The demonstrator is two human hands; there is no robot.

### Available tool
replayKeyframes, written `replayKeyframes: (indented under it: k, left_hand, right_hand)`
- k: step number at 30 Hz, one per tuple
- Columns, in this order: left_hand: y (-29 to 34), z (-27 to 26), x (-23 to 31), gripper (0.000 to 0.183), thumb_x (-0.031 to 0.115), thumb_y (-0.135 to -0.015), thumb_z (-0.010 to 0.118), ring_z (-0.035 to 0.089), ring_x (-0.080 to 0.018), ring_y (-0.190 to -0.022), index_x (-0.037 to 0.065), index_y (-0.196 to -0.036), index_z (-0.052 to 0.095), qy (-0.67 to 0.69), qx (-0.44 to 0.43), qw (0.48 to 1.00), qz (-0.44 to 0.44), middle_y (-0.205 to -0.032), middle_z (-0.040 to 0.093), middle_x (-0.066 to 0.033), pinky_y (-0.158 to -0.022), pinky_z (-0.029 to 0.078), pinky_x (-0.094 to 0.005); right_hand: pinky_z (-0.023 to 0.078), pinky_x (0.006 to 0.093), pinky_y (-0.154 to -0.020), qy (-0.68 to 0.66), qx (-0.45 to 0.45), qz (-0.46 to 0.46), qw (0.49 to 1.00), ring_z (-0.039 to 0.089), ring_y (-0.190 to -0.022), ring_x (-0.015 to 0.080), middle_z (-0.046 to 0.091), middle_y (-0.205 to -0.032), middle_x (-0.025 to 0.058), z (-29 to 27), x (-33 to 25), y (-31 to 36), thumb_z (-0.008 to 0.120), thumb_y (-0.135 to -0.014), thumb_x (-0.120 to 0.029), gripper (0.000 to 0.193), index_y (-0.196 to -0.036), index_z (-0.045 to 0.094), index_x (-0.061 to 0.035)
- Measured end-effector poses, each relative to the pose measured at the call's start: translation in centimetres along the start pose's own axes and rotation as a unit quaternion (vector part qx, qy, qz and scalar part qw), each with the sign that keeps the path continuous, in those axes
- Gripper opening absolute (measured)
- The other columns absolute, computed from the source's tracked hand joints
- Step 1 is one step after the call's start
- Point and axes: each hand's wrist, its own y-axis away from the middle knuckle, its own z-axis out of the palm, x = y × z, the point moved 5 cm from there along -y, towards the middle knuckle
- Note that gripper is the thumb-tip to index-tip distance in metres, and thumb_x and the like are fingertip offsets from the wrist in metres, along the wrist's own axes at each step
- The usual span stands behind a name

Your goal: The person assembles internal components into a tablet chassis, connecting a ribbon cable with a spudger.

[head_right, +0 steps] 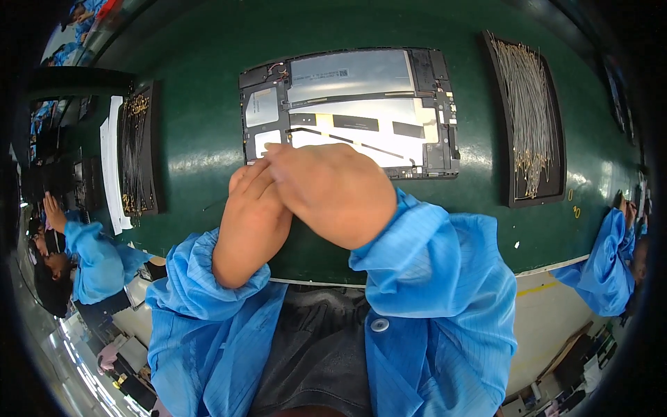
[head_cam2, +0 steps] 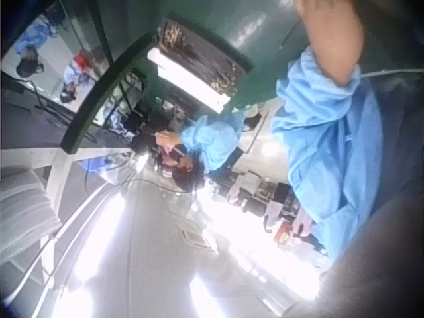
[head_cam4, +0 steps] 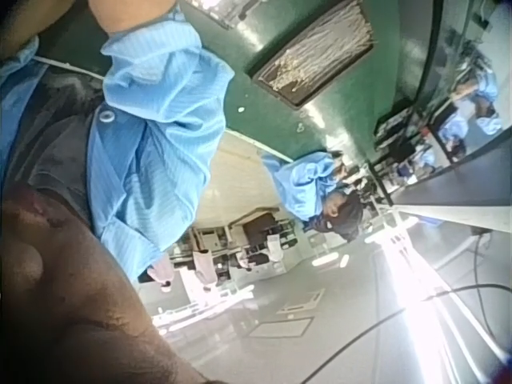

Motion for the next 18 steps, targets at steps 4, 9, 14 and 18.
replayKeyframes:
  k: [4,9,14,18]
  left_hand:
    - [0.2,-0.2,0.1,0.019,0.008,-0.068,0.054,0.046,-0.029,-0.091,0.001,-0.086,0.055,-0.011,0.023,1.0,0.003,-0.095,0.052,-0.0117,-0.08,0.033,-0.0379]
    - [3.0,-1.6,-1.2,0.024,0.021,-0.077,0.052,0.051,-0.0238,-0.076,0.0,-0.087,0.054,0.183,0.041,0.942,-0.277,-0.088,0.054,-0.0117,-0.067,0.041,-0.0332]
    - [6.7,2.5,-4.0,0.028,0.032,-0.083,0.044,0.051,-0.0115,-0.057,0.005,-0.084,0.05,0.666,0.095,0.491,-0.554,-0.071,0.053,-0.0028,-0.051,0.042,-0.0237]
    - [5.2,2.2,-4.9,0.02,0.026,-0.083,0.046,0.049,-0.0089,-0.057,0.007,-0.088,0.049,0.597,0.193,0.567,-0.534,-0.072,0.05,0.0,-0.049,0.039,-0.0194]
  right_hand:
    - [0.045,0.0338,-0.056,-0.024,-0.066,-0.063,0.996,0.056,-0.068,0.0282,0.057,-0.074,0.0122,0.7,-1.0,-0.7,0.058,-0.065,-0.01,0.028,-0.093,0.052,-0.0037]
    - [0.042,0.026,-0.048,-0.261,0.08,0.37,0.888,0.053,-0.058,0.0156,0.054,-0.071,0.0094,0.2,4.9,-0.1,0.041,-0.084,-0.028,0.033,-0.102,0.045,-0.0007]
    - [0.04,0.0222,-0.045,-0.293,0.065,0.384,0.873,0.049,-0.053,0.01,0.054,-0.071,0.007,0.4,4.5,-0.1,0.04,-0.084,-0.032,0.04,-0.108,0.04,-0.0006]
    - [0.04,0.0219,-0.043,-0.284,0.092,0.382,0.875,0.048,-0.051,0.0092,0.053,-0.07,0.0069,-0.1,4.1,0.3,0.04,-0.084,-0.033,0.041,-0.109,0.039,-0.0008]
